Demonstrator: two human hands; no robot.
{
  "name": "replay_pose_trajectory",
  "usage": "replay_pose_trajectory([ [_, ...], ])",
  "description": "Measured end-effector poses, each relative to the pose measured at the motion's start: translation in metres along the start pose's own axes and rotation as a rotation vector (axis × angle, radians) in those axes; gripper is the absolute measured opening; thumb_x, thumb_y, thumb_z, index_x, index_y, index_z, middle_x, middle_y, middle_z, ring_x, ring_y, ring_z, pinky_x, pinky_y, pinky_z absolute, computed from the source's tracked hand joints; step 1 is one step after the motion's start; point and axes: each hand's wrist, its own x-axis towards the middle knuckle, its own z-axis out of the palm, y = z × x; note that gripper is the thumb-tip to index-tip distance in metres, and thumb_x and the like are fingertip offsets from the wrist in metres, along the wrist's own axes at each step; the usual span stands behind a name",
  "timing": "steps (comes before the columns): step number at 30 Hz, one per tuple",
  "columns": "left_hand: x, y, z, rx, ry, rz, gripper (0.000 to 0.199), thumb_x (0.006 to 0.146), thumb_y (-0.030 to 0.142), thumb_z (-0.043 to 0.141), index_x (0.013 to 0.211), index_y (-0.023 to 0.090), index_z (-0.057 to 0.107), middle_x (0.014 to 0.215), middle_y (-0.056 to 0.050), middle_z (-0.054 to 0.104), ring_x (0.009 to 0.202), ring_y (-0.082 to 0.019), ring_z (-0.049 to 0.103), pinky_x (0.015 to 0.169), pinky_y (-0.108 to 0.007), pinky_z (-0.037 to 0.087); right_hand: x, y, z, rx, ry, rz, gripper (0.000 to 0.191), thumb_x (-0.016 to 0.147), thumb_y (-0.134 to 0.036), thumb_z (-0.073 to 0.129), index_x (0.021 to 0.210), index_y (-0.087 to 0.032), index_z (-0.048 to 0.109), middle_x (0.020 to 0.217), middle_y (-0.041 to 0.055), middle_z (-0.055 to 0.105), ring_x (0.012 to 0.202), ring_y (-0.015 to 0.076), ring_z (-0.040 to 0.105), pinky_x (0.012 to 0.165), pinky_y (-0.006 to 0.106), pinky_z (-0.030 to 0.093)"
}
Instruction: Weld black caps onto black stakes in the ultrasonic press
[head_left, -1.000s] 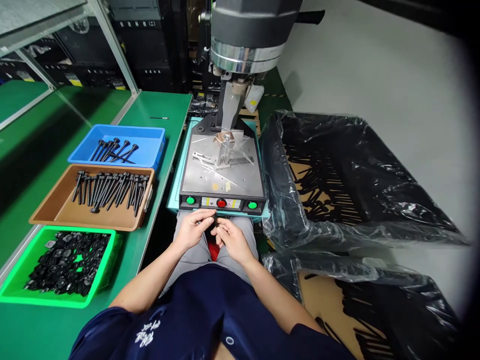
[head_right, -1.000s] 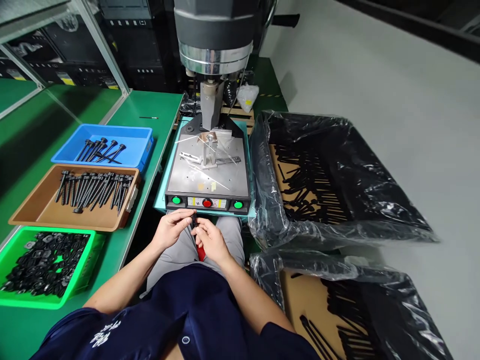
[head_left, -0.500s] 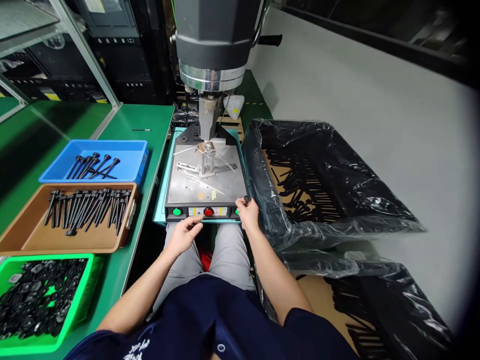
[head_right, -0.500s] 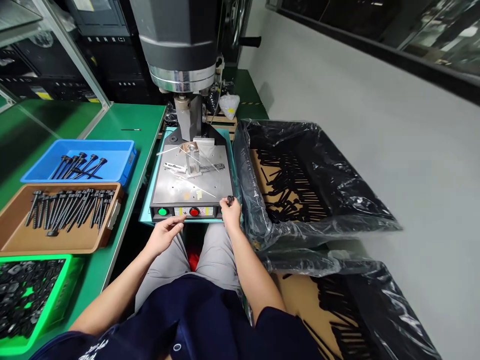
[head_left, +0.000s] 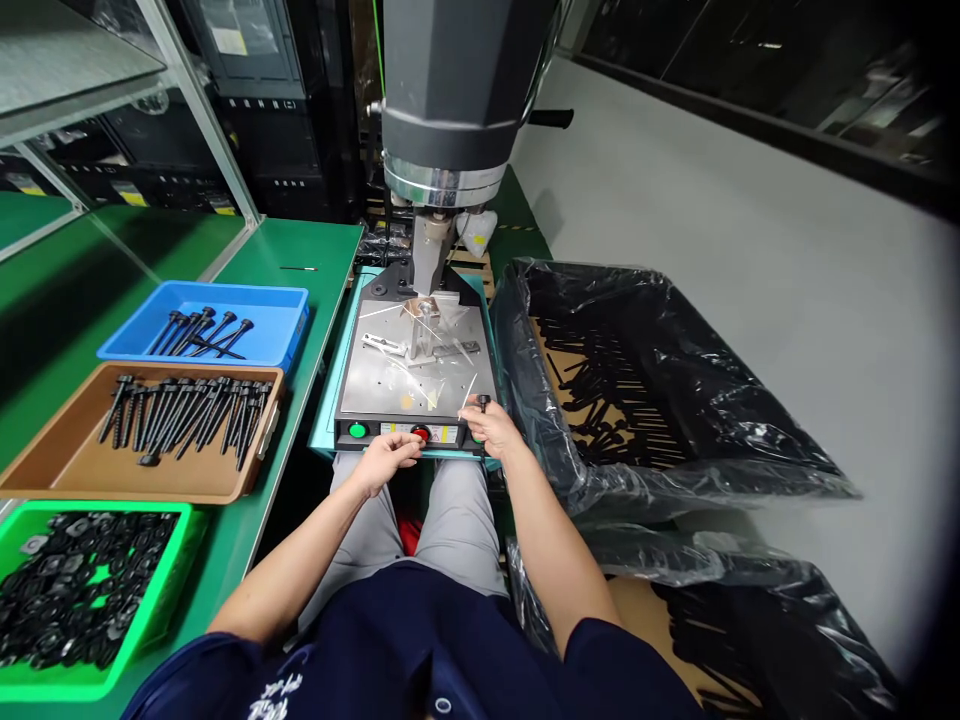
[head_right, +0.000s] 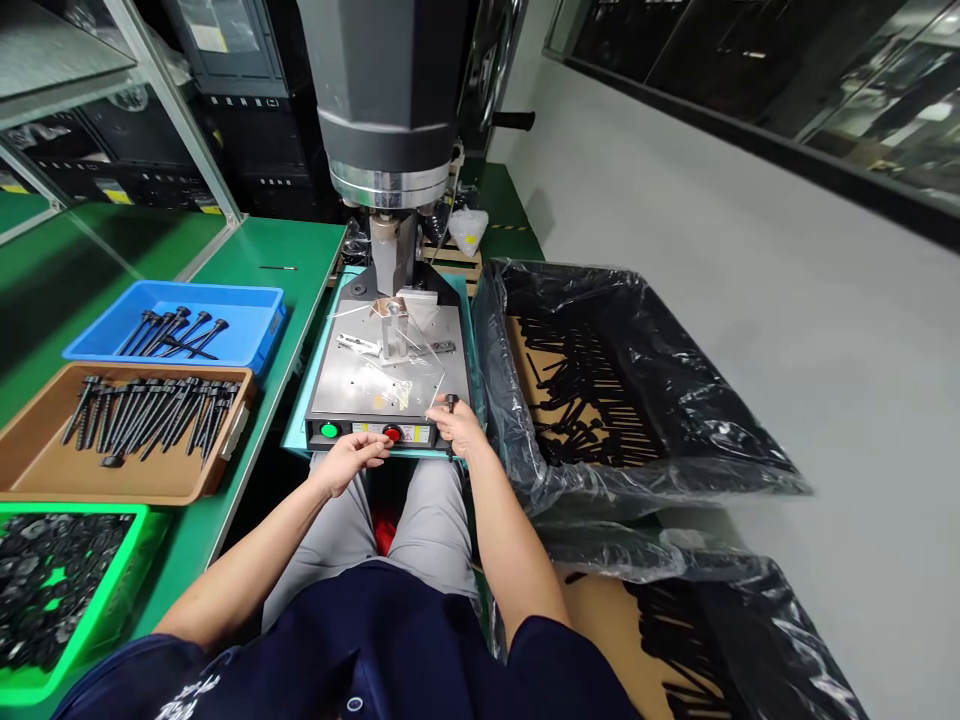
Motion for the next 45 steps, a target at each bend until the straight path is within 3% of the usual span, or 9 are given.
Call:
replay_pose_trajectory([
  [7, 0.027, 0.008, 0.024, -0.670, -0.184, -0.187, 0.044, 0.085, 0.047, 0.062, 0.107, 0.009, 0.064, 0.118, -0.021, 0.066, 0.101, -0.024, 0.068, 0.090, -0.036, 0.053, -0.031, -0.003, 0.029, 0.263, -0.221, 0.100, 0.044, 0.061, -0.020, 0.081, 0.097, -0.020, 0.057, 0.060, -0.0108, 0.045, 0.039, 0.0003, 0.024, 0.034, 0.011, 0.015],
  [12, 0.051, 0.025, 0.033, -0.967, -0.001, -0.180, 0.044, 0.091, 0.046, 0.053, 0.108, 0.006, 0.060, 0.101, -0.018, 0.071, 0.094, -0.022, 0.070, 0.082, -0.031, 0.058, -0.041, -0.006, 0.030, 0.266, -0.276, 0.112, 0.038, 0.064, -0.018, 0.079, 0.096, -0.021, 0.059, 0.059, -0.0108, 0.041, 0.039, 0.0012, 0.024, 0.033, 0.011, 0.016],
  [17, 0.061, 0.032, 0.040, -1.004, 0.122, -0.188, 0.022, 0.093, 0.025, 0.055, 0.101, 0.006, 0.063, 0.081, -0.010, 0.072, 0.070, -0.012, 0.070, 0.066, -0.018, 0.058, -0.039, 0.000, 0.023, 0.277, -0.246, 0.114, 0.040, 0.062, -0.019, 0.082, 0.095, -0.020, 0.060, 0.062, -0.0089, 0.048, 0.039, 0.0005, 0.029, 0.033, 0.009, 0.018],
  [22, 0.060, 0.028, 0.049, -0.980, 0.139, -0.176, 0.011, 0.090, 0.008, 0.055, 0.095, 0.009, 0.064, 0.076, -0.006, 0.072, 0.065, -0.010, 0.070, 0.062, -0.014, 0.058, -0.020, 0.015, 0.023, 0.189, 0.126, -0.023, 0.039, 0.065, -0.038, 0.083, 0.088, -0.020, 0.057, 0.093, 0.0041, 0.068, 0.046, 0.0027, 0.047, 0.030, 0.010, 0.022],
  [25, 0.055, 0.025, 0.054, -0.962, 0.124, -0.154, 0.011, 0.090, 0.007, 0.054, 0.092, 0.010, 0.064, 0.079, -0.006, 0.073, 0.067, -0.010, 0.070, 0.063, -0.014, 0.058, -0.008, 0.016, 0.027, 0.198, 0.219, -0.055, 0.041, 0.069, -0.048, 0.079, 0.087, -0.021, 0.056, 0.106, 0.0082, 0.069, 0.055, 0.0066, 0.057, 0.029, 0.011, 0.024],
  [29, 0.049, 0.017, 0.057, -0.882, 0.062, -0.132, 0.010, 0.088, 0.012, 0.058, 0.095, 0.011, 0.065, 0.089, -0.008, 0.074, 0.073, -0.012, 0.071, 0.068, -0.018, 0.059, 0.005, 0.010, 0.034, 0.213, 0.238, -0.022, 0.041, 0.068, -0.050, 0.079, 0.083, -0.020, 0.055, 0.094, 0.0075, 0.071, 0.054, 0.0076, 0.057, 0.028, 0.012, 0.024],
  [33, 0.044, 0.005, 0.059, -0.821, -0.007, -0.152, 0.010, 0.086, 0.013, 0.061, 0.095, 0.011, 0.065, 0.094, -0.010, 0.074, 0.080, -0.014, 0.072, 0.077, -0.021, 0.058, 0.010, 0.006, 0.037, 0.224, 0.277, -0.063, 0.043, 0.056, -0.032, 0.086, 0.084, -0.020, 0.055, 0.076, 0.0015, 0.067, 0.049, 0.0063, 0.052, 0.029, 0.012, 0.024],
  [39, 0.042, -0.005, 0.062, -0.862, -0.131, -0.228, 0.028, 0.090, 0.034, 0.058, 0.096, 0.007, 0.064, 0.094, -0.014, 0.072, 0.087, -0.019, 0.071, 0.083, -0.029, 0.056, 0.001, -0.005, 0.027, 0.376, 0.131, 0.040, 0.036, 0.056, -0.017, 0.079, 0.084, -0.020, 0.056, 0.064, -0.0041, 0.059, 0.045, 0.0058, 0.046, 0.028, 0.011, 0.021],
  [45, 0.059, 0.004, 0.066, -1.041, -0.131, -0.119, 0.045, 0.089, 0.053, 0.053, 0.103, 0.011, 0.061, 0.109, -0.015, 0.069, 0.099, -0.022, 0.068, 0.087, -0.035, 0.054, -0.010, -0.019, 0.013, 0.473, -0.051, 0.174, 0.028, 0.063, -0.011, 0.072, 0.087, -0.018, 0.060, 0.060, -0.0063, 0.054, 0.042, 0.0037, 0.041, 0.028, 0.009, 0.022],
])
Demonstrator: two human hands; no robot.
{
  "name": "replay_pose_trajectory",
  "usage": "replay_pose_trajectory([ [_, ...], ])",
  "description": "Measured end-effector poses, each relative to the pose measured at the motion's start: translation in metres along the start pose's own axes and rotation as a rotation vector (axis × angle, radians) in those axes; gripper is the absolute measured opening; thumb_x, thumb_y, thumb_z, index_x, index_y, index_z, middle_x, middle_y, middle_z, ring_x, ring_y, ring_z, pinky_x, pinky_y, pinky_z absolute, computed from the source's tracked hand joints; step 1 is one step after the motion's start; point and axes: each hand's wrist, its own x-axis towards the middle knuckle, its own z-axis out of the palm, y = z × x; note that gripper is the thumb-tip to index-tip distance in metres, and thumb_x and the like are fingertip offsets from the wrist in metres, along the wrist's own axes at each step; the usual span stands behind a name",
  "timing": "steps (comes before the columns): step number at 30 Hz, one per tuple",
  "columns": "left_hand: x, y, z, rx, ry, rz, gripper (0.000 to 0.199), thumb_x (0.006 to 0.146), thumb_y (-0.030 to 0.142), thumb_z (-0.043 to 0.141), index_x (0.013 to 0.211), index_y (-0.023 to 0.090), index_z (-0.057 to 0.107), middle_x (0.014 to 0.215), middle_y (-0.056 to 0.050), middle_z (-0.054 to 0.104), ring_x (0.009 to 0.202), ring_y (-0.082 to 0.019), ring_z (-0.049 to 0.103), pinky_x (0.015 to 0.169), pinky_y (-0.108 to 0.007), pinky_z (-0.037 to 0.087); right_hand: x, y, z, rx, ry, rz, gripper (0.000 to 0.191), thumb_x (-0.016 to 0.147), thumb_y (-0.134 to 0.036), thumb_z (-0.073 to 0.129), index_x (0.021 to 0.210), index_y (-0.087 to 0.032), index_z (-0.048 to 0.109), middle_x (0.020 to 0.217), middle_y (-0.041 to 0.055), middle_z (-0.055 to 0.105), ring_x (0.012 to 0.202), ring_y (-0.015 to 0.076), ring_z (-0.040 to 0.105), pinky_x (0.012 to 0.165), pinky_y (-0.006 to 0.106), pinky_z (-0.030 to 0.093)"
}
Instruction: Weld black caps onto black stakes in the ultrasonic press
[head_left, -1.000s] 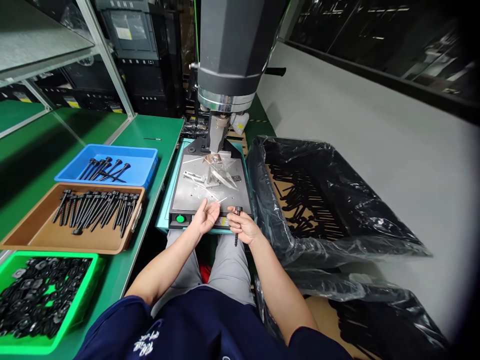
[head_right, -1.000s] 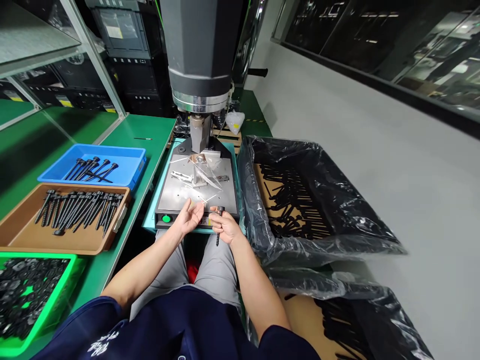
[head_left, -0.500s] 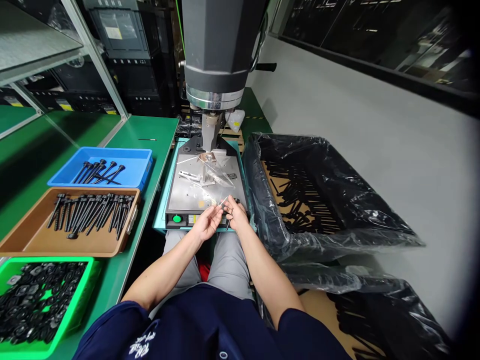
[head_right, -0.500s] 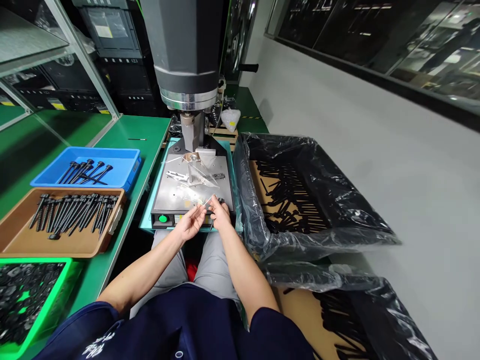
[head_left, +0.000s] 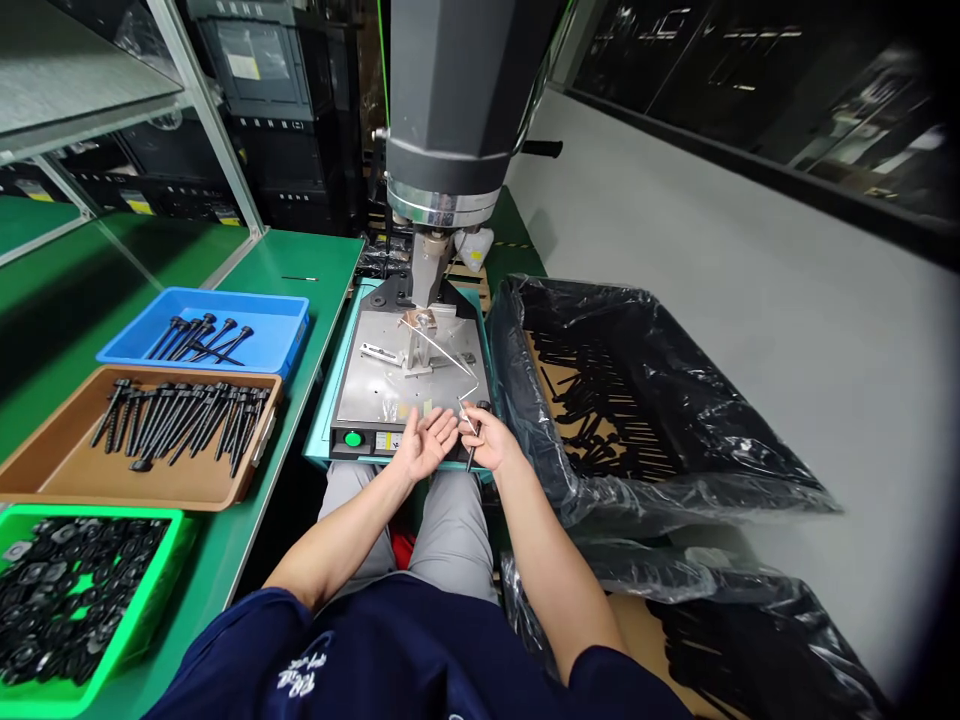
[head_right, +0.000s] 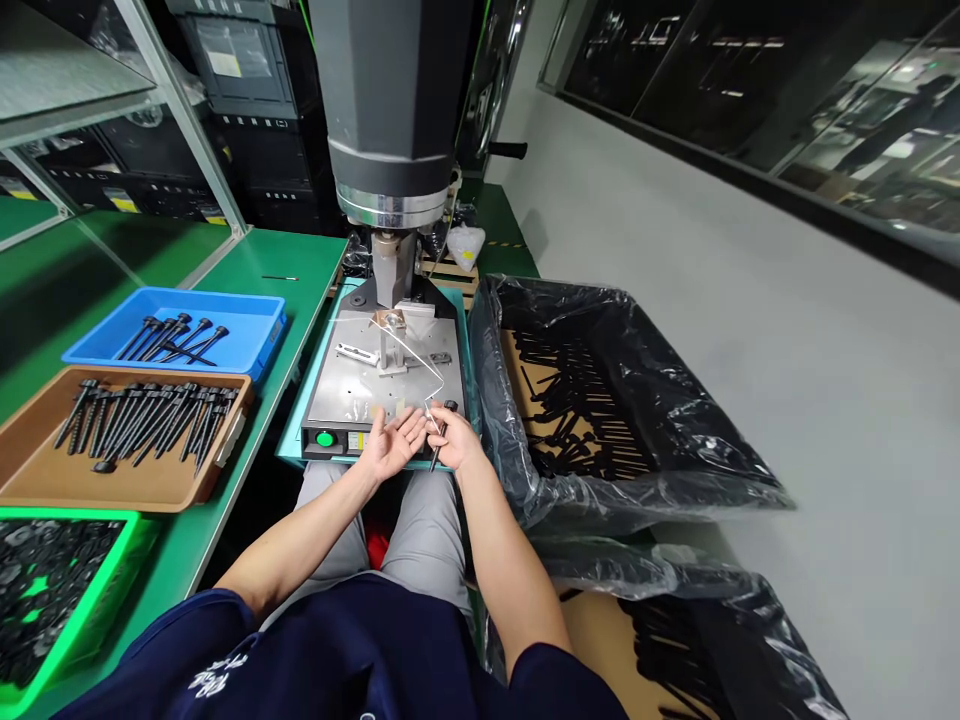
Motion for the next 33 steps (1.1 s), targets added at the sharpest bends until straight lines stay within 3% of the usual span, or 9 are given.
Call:
replay_pose_trajectory([
  [3, 0.001, 0.012, 0.001, -0.115, 0.045, 0.108, 0.041, 0.088, 0.050, 0.053, 0.105, 0.014, 0.062, 0.113, -0.015, 0.068, 0.105, -0.023, 0.066, 0.086, -0.036, 0.055, -0.002, -0.002, -0.005, -0.032, -0.027, -0.005, 0.028, 0.066, -0.009, 0.072, 0.090, -0.018, 0.061, 0.062, -0.0052, 0.056, 0.043, 0.0042, 0.043, 0.029, 0.009, 0.024],
  [6, -0.007, 0.024, 0.001, -0.125, 0.123, 0.215, 0.028, 0.090, 0.035, 0.052, 0.105, 0.014, 0.063, 0.116, -0.015, 0.067, 0.106, -0.023, 0.066, 0.084, -0.035, 0.056, 0.000, 0.002, -0.012, -0.038, -0.057, -0.045, 0.030, 0.068, -0.008, 0.072, 0.094, -0.019, 0.062, 0.064, -0.0032, 0.059, 0.047, 0.0063, 0.047, 0.030, 0.009, 0.025],
  [9, -0.021, 0.034, 0.007, -0.045, 0.166, 0.286, 0.021, 0.091, 0.023, 0.050, 0.105, 0.014, 0.064, 0.114, -0.014, 0.069, 0.102, -0.023, 0.068, 0.083, -0.035, 0.057, 0.006, 0.011, -0.019, 0.068, -0.077, -0.050, 0.022, 0.080, -0.030, 0.069, 0.098, -0.019, 0.062, 0.073, 0.0023, 0.064, 0.050, 0.0092, 0.050, 0.031, 0.012, 0.027],
  [12, -0.036, 0.041, 0.021, -0.001, 0.100, 0.318, 0.023, 0.093, 0.024, 0.049, 0.107, 0.014, 0.064, 0.114, -0.012, 0.069, 0.104, -0.024, 0.067, 0.086, -0.037, 0.057, 0.016, 0.030, -0.020, 0.199, -0.080, 0.050, 0.032, 0.091, -0.048, 0.051, 0.097, -0.019, 0.061, 0.075, 0.0054, 0.065, 0.047, 0.0101, 0.047, 0.031, 0.014, 0.028],
  [17, -0.056, 0.051, 0.053, 0.042, -0.010, 0.348, 0.029, 0.093, 0.027, 0.049, 0.116, 0.016, 0.063, 0.126, -0.013, 0.064, 0.115, -0.027, 0.062, 0.095, -0.043, 0.053, 0.038, 0.071, 0.011, 0.083, -0.128, 0.201, 0.022, 0.091, -0.039, 0.056, 0.088, -0.018, 0.060, 0.063, -0.0006, 0.059, 0.041, 0.0070, 0.040, 0.032, 0.014, 0.021],
  [20, -0.065, 0.052, 0.066, 0.082, -0.045, 0.365, 0.031, 0.093, 0.028, 0.050, 0.120, 0.017, 0.061, 0.130, -0.014, 0.062, 0.121, -0.028, 0.058, 0.101, -0.047, 0.048, 0.052, 0.077, 0.043, -0.098, -0.175, -0.003, 0.022, 0.080, -0.039, 0.069, 0.085, -0.019, 0.063, 0.070, 0.0006, 0.064, 0.052, 0.0103, 0.053, 0.041, 0.019, 0.037],
  [23, -0.071, 0.052, 0.070, 0.138, -0.066, 0.385, 0.031, 0.094, 0.027, 0.050, 0.121, 0.016, 0.061, 0.132, -0.015, 0.060, 0.122, -0.028, 0.057, 0.103, -0.048, 0.046, 0.069, 0.056, 0.071, -0.281, -0.209, -0.290, 0.027, 0.077, -0.039, 0.069, 0.096, -0.020, 0.066, 0.086, 0.0022, 0.069, 0.076, 0.0172, 0.064, 0.069, 0.028, 0.052],
  [28, -0.074, 0.056, 0.065, 0.220, -0.078, 0.407, 0.031, 0.093, 0.029, 0.051, 0.117, 0.015, 0.063, 0.136, -0.014, 0.057, 0.119, -0.028, 0.060, 0.100, -0.043, 0.049, 0.097, 0.004, 0.099, -0.701, 0.006, -0.861, 0.033, 0.078, -0.034, 0.063, 0.109, -0.022, 0.066, 0.108, 0.0053, 0.069, 0.098, 0.0216, 0.061, 0.093, 0.037, 0.046],
  [33, -0.070, 0.060, 0.068, 0.261, -0.104, 0.392, 0.035, 0.093, 0.031, 0.051, 0.122, 0.015, 0.060, 0.138, -0.014, 0.055, 0.120, -0.028, 0.059, 0.102, -0.044, 0.047, 0.112, -0.024, 0.111, -0.861, 0.123, -1.117, 0.031, 0.083, -0.033, 0.057, 0.110, -0.021, 0.068, 0.108, 0.0078, 0.068, 0.095, 0.0213, 0.060, 0.092, 0.038, 0.046],
])
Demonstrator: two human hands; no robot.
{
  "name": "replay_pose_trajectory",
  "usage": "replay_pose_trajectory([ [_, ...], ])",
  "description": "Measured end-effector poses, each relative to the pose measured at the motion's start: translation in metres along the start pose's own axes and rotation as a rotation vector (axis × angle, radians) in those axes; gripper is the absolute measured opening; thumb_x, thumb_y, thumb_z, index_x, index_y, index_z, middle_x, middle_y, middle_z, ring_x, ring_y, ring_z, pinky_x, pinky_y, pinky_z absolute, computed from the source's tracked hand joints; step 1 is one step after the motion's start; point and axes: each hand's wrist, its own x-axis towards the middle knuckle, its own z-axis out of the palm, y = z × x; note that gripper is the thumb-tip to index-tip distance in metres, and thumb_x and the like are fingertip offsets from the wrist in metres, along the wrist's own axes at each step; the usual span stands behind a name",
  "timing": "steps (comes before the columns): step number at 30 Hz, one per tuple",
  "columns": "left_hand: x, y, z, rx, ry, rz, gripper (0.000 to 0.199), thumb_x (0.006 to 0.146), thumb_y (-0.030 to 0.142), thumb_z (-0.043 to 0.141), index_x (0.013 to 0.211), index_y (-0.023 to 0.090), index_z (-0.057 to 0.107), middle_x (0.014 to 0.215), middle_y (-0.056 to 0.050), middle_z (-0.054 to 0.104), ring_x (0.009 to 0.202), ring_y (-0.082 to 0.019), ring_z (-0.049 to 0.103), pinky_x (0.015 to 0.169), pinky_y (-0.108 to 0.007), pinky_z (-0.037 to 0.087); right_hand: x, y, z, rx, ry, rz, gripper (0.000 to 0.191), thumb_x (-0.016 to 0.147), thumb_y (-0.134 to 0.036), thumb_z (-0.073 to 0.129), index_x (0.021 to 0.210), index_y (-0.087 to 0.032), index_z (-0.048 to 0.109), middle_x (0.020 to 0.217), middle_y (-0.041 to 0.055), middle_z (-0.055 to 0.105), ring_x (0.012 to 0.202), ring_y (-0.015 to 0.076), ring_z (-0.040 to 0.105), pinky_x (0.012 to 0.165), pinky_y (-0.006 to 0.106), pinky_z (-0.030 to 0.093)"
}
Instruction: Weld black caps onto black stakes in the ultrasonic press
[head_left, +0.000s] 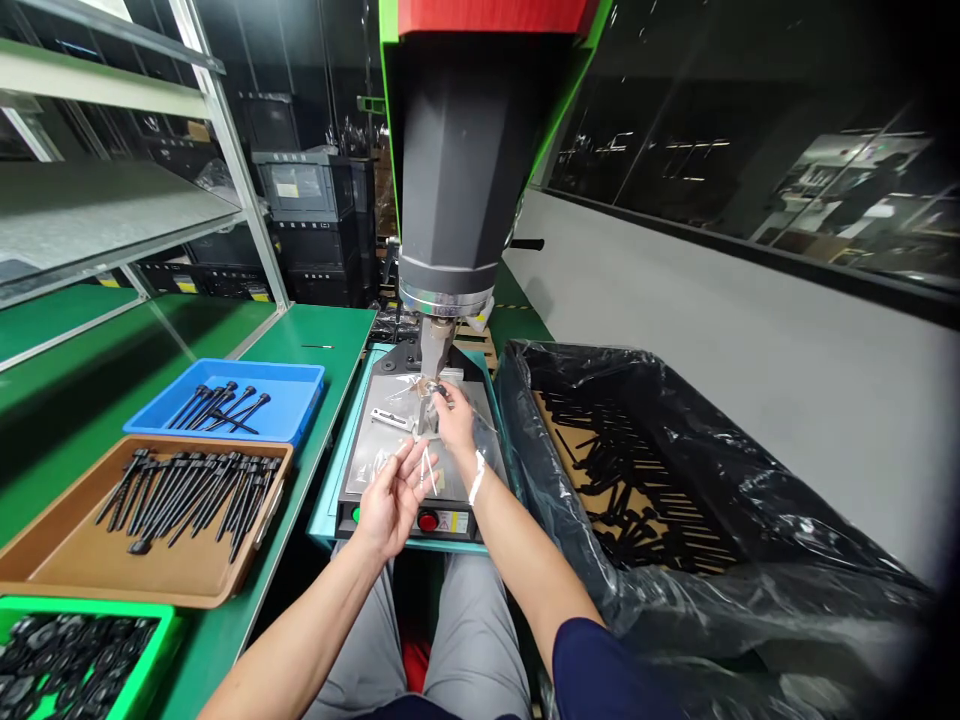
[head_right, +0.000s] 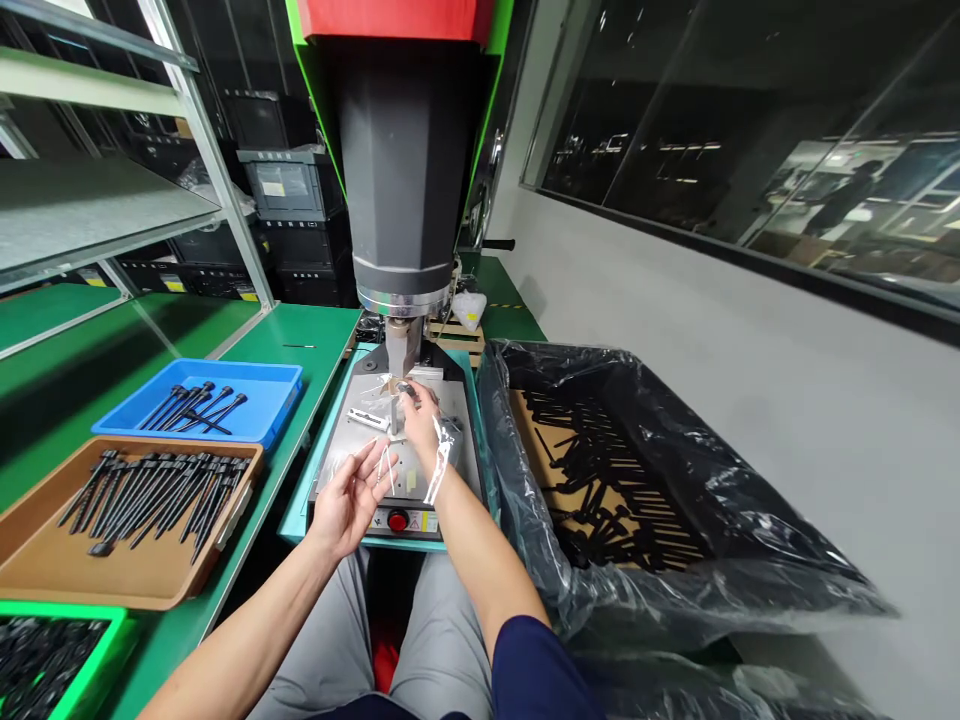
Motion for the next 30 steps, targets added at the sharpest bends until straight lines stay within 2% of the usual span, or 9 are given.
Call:
replay_pose_trajectory([
  [4, 0.005, 0.000, 0.003, 0.019, -0.004, -0.019, 0.036, 0.093, 0.032, 0.050, 0.124, 0.014, 0.059, 0.138, -0.015, 0.055, 0.117, -0.027, 0.061, 0.101, -0.044, 0.047, 0.014, 0.008, 0.006, 0.036, 0.053, -0.040, 0.028, 0.080, -0.036, 0.061, 0.101, -0.020, 0.071, 0.109, 0.0086, 0.067, 0.103, 0.0227, 0.059, 0.093, 0.037, 0.046],
  [11, 0.013, -0.001, -0.001, 0.045, -0.036, -0.017, 0.037, 0.092, 0.034, 0.053, 0.123, 0.014, 0.060, 0.136, -0.017, 0.057, 0.114, -0.027, 0.062, 0.102, -0.045, 0.045, 0.019, 0.016, 0.016, 0.256, -0.022, 0.116, 0.037, 0.075, -0.039, 0.067, 0.105, -0.017, 0.068, 0.100, 0.0073, 0.071, 0.091, 0.0215, 0.064, 0.089, 0.037, 0.047],
  [17, 0.018, -0.004, -0.003, 0.045, -0.015, -0.033, 0.037, 0.092, 0.033, 0.051, 0.122, 0.013, 0.060, 0.136, -0.017, 0.057, 0.114, -0.028, 0.062, 0.101, -0.046, 0.046, 0.026, 0.021, 0.023, 0.393, 0.006, 0.167, 0.037, 0.068, -0.034, 0.070, 0.101, -0.017, 0.065, 0.100, 0.0067, 0.070, 0.092, 0.0209, 0.063, 0.090, 0.037, 0.047],
  [20, 0.019, -0.004, -0.003, 0.048, -0.011, -0.035, 0.037, 0.092, 0.032, 0.052, 0.122, 0.013, 0.061, 0.137, -0.017, 0.056, 0.114, -0.028, 0.062, 0.102, -0.046, 0.045, 0.031, 0.024, 0.021, 0.324, -0.038, 0.168, 0.036, 0.067, -0.033, 0.071, 0.099, -0.017, 0.063, 0.101, 0.0064, 0.070, 0.095, 0.0213, 0.062, 0.094, 0.039, 0.045],
  [25, 0.020, -0.004, -0.006, 0.055, -0.006, -0.043, 0.037, 0.092, 0.033, 0.053, 0.121, 0.012, 0.061, 0.137, -0.018, 0.055, 0.114, -0.028, 0.062, 0.102, -0.046, 0.045, 0.034, 0.023, 0.007, 0.285, -0.101, 0.143, 0.040, 0.072, -0.036, 0.069, 0.107, -0.019, 0.064, 0.112, 0.0082, 0.068, 0.106, 0.0228, 0.060, 0.099, 0.040, 0.043],
  [30, 0.021, -0.007, -0.007, 0.062, 0.010, -0.053, 0.034, 0.092, 0.031, 0.051, 0.119, 0.013, 0.063, 0.134, -0.016, 0.059, 0.110, -0.027, 0.064, 0.098, -0.044, 0.049, 0.035, 0.019, 0.001, 0.182, -0.128, 0.122, 0.024, 0.070, -0.034, 0.068, 0.087, -0.018, 0.069, 0.118, 0.0099, 0.066, 0.114, 0.0264, 0.057, 0.098, 0.040, 0.043],
])
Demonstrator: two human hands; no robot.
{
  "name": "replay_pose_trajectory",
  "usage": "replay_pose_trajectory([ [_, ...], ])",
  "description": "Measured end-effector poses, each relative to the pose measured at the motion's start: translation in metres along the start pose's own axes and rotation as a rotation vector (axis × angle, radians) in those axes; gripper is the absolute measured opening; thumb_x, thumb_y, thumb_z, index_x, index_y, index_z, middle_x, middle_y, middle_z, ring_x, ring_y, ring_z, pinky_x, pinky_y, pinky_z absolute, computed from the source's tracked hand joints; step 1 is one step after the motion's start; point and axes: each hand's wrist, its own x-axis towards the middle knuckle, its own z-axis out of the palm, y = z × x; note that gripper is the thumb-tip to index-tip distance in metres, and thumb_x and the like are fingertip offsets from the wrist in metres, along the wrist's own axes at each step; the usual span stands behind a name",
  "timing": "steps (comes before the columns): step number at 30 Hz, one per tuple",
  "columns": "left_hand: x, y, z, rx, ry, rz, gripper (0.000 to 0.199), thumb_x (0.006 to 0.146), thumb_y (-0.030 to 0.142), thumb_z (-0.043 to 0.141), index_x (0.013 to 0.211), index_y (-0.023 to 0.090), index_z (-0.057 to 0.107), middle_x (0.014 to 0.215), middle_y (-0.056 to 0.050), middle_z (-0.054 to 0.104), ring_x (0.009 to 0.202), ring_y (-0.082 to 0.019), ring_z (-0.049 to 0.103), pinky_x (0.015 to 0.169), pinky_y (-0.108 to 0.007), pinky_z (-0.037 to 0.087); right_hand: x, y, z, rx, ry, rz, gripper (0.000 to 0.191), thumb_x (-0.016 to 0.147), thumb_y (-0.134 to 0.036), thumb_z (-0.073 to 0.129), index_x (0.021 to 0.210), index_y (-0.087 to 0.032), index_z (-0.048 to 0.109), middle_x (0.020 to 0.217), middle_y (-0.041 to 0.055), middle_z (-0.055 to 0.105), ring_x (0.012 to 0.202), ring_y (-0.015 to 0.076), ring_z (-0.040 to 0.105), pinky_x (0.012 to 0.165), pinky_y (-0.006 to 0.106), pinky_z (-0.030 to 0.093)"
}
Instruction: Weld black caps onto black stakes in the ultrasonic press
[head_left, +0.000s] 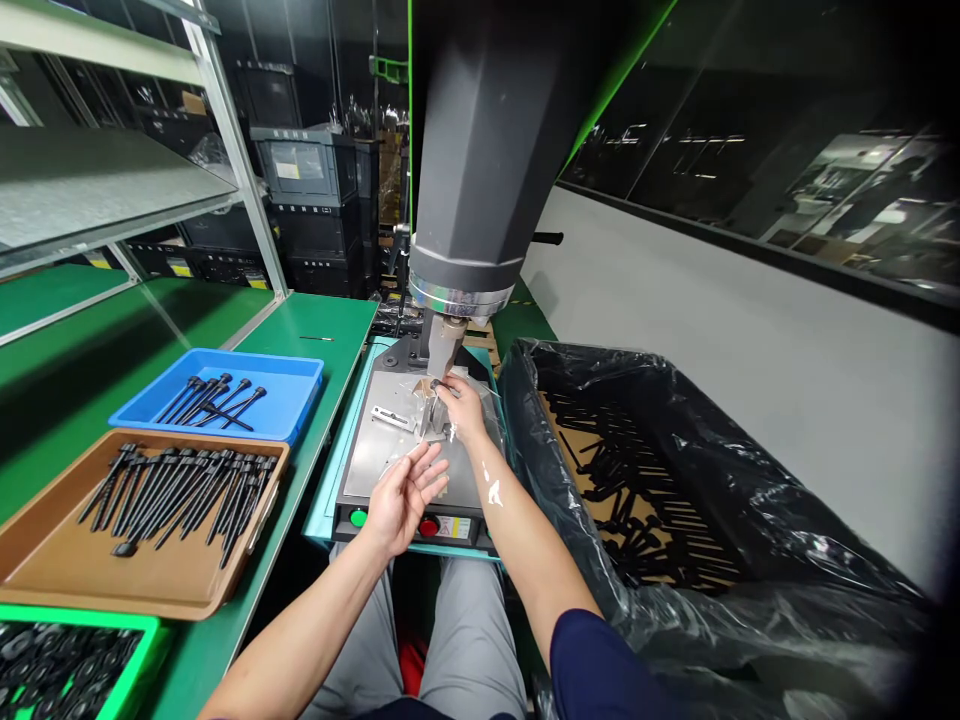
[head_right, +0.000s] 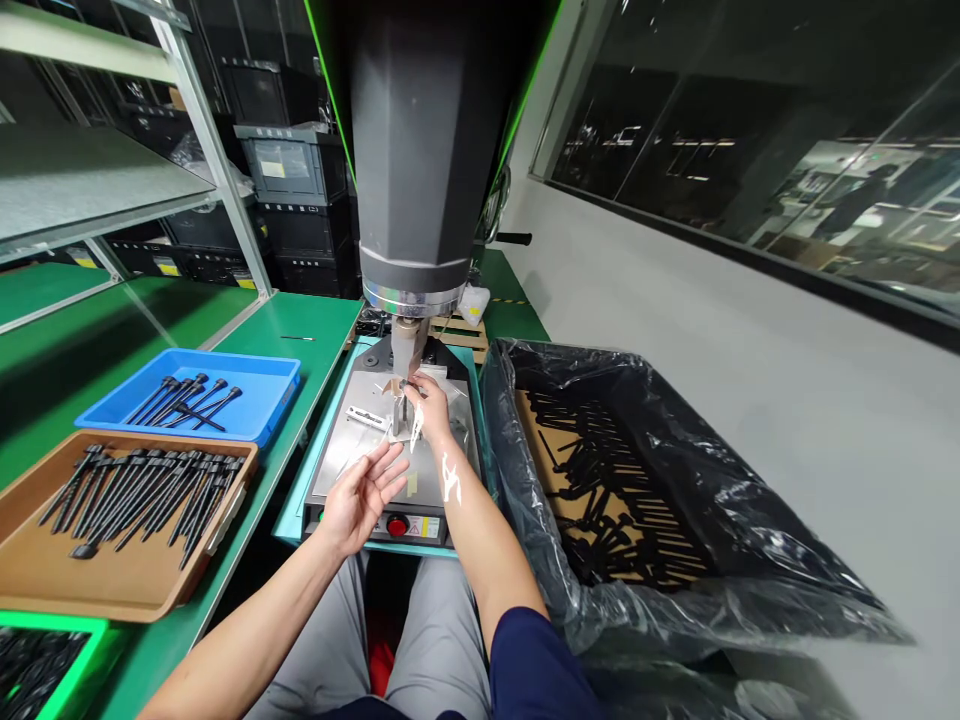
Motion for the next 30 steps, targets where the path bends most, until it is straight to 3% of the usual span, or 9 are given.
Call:
replay_pose_trajectory([
  [5, 0.000, 0.000, -0.001, 0.011, 0.003, 0.006, 0.035, 0.092, 0.031, 0.052, 0.118, 0.012, 0.063, 0.136, -0.018, 0.057, 0.110, -0.027, 0.064, 0.099, -0.045, 0.048, 0.000, 0.001, 0.003, -0.007, 0.048, 0.014, 0.020, 0.067, -0.032, 0.069, 0.081, -0.018, 0.068, 0.114, 0.0091, 0.067, 0.110, 0.0261, 0.059, 0.096, 0.039, 0.044],
  [10, -0.002, -0.003, -0.006, 0.013, 0.000, 0.011, 0.035, 0.090, 0.032, 0.055, 0.117, 0.013, 0.064, 0.135, -0.017, 0.057, 0.110, -0.027, 0.064, 0.099, -0.044, 0.048, -0.001, 0.017, -0.005, 0.195, 0.084, 0.189, 0.037, 0.072, -0.039, 0.063, 0.103, -0.020, 0.069, 0.119, 0.0069, 0.066, 0.108, 0.0244, 0.059, 0.087, 0.036, 0.048],
  [13, -0.004, -0.008, -0.010, 0.019, 0.008, 0.001, 0.035, 0.090, 0.032, 0.056, 0.117, 0.012, 0.065, 0.135, -0.018, 0.058, 0.109, -0.027, 0.064, 0.098, -0.043, 0.049, 0.006, 0.029, -0.015, 0.233, 0.096, 0.282, 0.039, 0.071, -0.039, 0.060, 0.105, -0.022, 0.068, 0.128, 0.0059, 0.061, 0.115, 0.0242, 0.056, 0.086, 0.035, 0.048],
  [20, -0.005, -0.017, -0.017, 0.015, 0.030, -0.018, 0.036, 0.089, 0.032, 0.058, 0.118, 0.013, 0.064, 0.135, -0.018, 0.057, 0.110, -0.027, 0.064, 0.100, -0.045, 0.047, 0.024, 0.040, -0.032, 0.183, 0.105, 0.183, 0.046, 0.077, -0.040, 0.056, 0.122, -0.028, 0.059, 0.149, 0.0029, 0.041, 0.133, 0.0213, 0.041, 0.096, 0.038, 0.044],
  [26, -0.007, -0.023, -0.022, 0.031, 0.057, -0.037, 0.036, 0.090, 0.033, 0.057, 0.119, 0.012, 0.063, 0.136, -0.018, 0.057, 0.110, -0.027, 0.064, 0.096, -0.042, 0.050, 0.000, 0.050, -0.039, 0.328, 0.131, 0.318, 0.039, 0.073, -0.034, 0.064, 0.111, -0.025, 0.063, 0.138, 0.0062, 0.054, 0.126, 0.0224, 0.049, 0.092, 0.039, 0.048],
  [30, -0.008, -0.026, -0.026, 0.030, 0.080, -0.050, 0.035, 0.090, 0.033, 0.056, 0.118, 0.013, 0.063, 0.134, -0.018, 0.058, 0.110, -0.026, 0.064, 0.097, -0.042, 0.050, -0.024, 0.054, -0.048, 0.428, 0.070, 0.507, 0.022, 0.076, -0.026, 0.067, 0.097, -0.021, 0.065, 0.113, 0.0101, 0.068, 0.099, 0.0225, 0.066, 0.081, 0.038, 0.055],
])
